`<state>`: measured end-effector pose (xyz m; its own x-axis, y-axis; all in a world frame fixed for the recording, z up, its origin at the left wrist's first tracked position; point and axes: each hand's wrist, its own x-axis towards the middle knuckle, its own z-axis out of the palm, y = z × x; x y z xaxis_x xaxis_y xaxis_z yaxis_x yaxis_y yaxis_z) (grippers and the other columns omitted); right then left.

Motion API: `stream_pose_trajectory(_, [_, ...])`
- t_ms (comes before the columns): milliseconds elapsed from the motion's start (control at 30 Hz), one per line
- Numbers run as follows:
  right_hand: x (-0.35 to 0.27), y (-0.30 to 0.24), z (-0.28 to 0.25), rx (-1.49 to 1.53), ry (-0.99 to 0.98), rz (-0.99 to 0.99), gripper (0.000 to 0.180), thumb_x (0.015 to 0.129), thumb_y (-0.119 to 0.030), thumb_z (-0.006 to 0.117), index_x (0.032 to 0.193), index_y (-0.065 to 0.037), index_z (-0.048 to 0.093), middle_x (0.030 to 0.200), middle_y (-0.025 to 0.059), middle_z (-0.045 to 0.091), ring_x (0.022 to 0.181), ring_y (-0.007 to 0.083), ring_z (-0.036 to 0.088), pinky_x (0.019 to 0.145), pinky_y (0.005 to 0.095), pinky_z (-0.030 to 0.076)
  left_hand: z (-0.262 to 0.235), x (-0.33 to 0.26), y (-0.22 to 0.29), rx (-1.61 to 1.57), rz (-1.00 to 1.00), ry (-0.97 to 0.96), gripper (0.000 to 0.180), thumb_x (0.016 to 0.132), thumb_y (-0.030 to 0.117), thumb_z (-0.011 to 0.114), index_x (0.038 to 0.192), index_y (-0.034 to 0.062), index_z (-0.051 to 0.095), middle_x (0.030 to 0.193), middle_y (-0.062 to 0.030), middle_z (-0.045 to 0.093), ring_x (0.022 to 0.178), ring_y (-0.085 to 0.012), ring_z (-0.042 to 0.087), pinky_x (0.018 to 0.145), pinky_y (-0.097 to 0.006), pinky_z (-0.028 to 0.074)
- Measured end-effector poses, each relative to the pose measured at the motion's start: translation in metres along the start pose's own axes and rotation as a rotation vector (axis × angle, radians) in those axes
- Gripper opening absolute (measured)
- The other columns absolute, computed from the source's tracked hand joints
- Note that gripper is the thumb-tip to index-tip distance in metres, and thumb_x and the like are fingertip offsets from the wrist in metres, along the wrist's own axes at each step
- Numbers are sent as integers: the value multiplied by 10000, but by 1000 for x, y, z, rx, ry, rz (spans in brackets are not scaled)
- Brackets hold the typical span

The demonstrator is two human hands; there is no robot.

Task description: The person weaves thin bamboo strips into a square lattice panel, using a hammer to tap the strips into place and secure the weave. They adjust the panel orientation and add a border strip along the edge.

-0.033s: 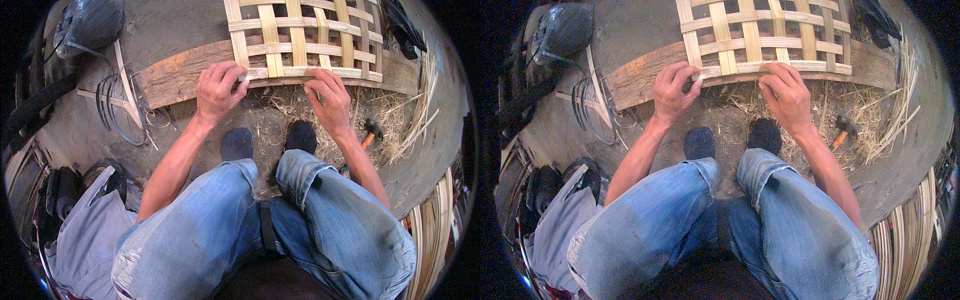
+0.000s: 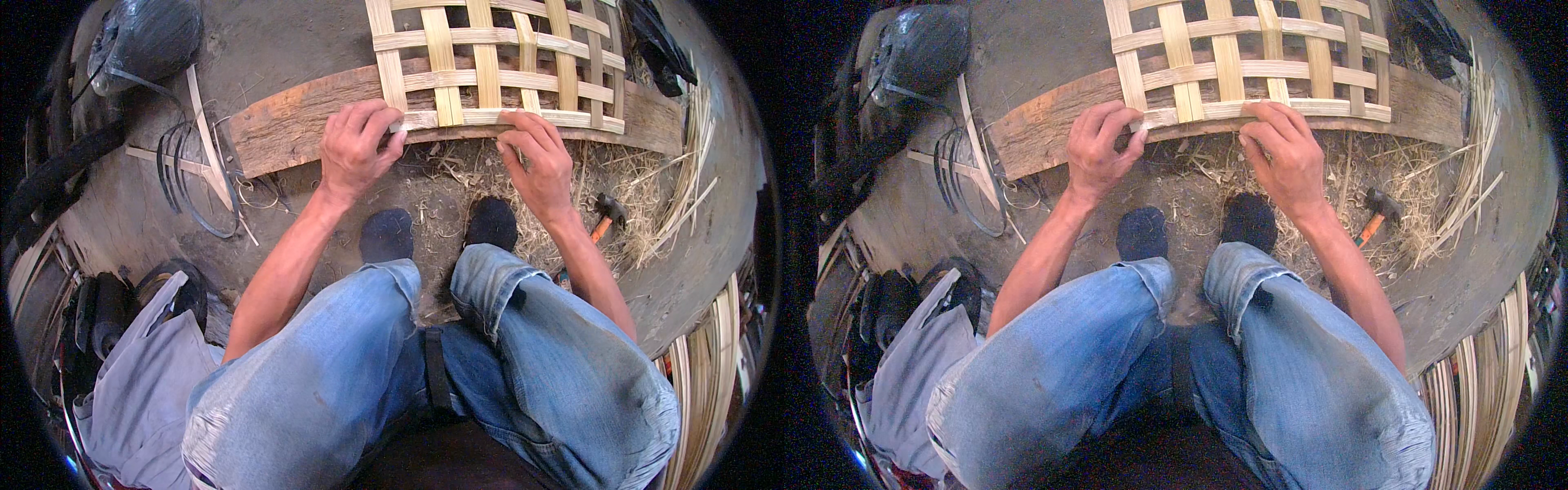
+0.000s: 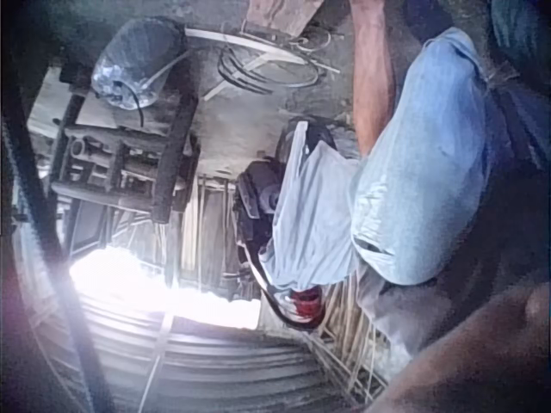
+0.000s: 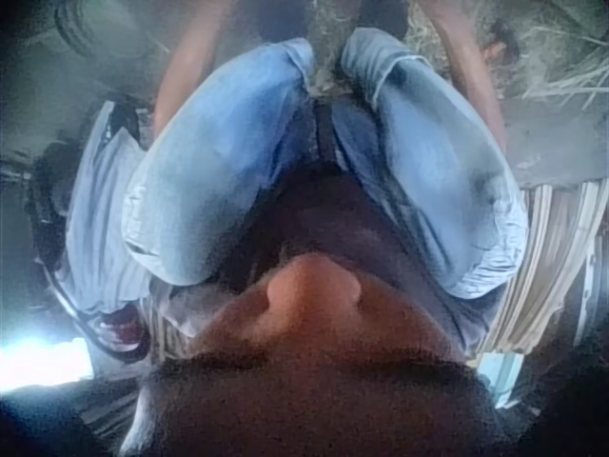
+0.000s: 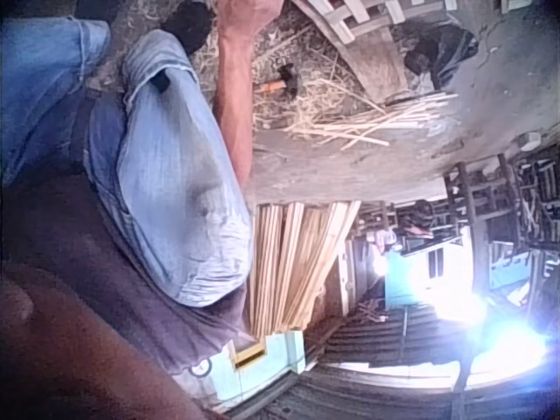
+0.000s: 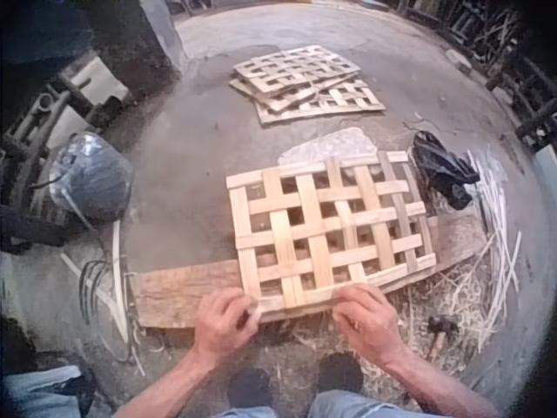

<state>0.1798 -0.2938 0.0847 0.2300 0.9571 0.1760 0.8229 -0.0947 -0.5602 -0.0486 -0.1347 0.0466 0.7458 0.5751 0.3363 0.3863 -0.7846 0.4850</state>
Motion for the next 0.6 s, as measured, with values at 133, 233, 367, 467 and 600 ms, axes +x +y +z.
stream_pose_trajectory(133, [4,2,-1,1,5,1,150,754,-37,734,885,-60,664,1100,79,668,1071,290,613,902,390,507,0,2,1,-4,-30,-67,327,713,138,786,1014,112,659,1031,-80,629,948,-268,621,805,-394,509])
stream_pose_trajectory(233, [10,-13,-16,108,5,-11,119,749,-34,732,848,-59,669,1041,92,685,1007,283,640,852,376,525,1,2,-5,-47,-35,-80,373,723,153,784,1067,106,646,1050,-86,623,955,-276,614,811,-394,506])
stream_pose_trajectory(367, [33,-83,-83,641,-100,-225,71,743,-73,720,810,-57,703,922,101,709,856,244,680,706,338,555,-7,1,0,-114,-83,-27,438,747,187,772,1150,95,629,1078,-109,610,970,-294,606,837,-395,511])
stream_pose_trajectory(467, [47,-108,-117,801,-125,-544,116,757,-94,719,871,-97,737,902,40,711,826,213,680,638,321,551,-15,-1,-1,-101,-114,28,430,763,180,762,1162,89,631,1090,-134,605,994,-309,603,850,-406,512])
stream_pose_trajectory(600, [38,-134,-133,896,-83,-462,76,825,-103,707,871,-51,737,917,34,721,805,135,673,619,263,548,-25,-5,3,-98,-150,50,378,786,170,748,1139,78,649,1080,-144,607,1004,-317,603,853,-404,511])
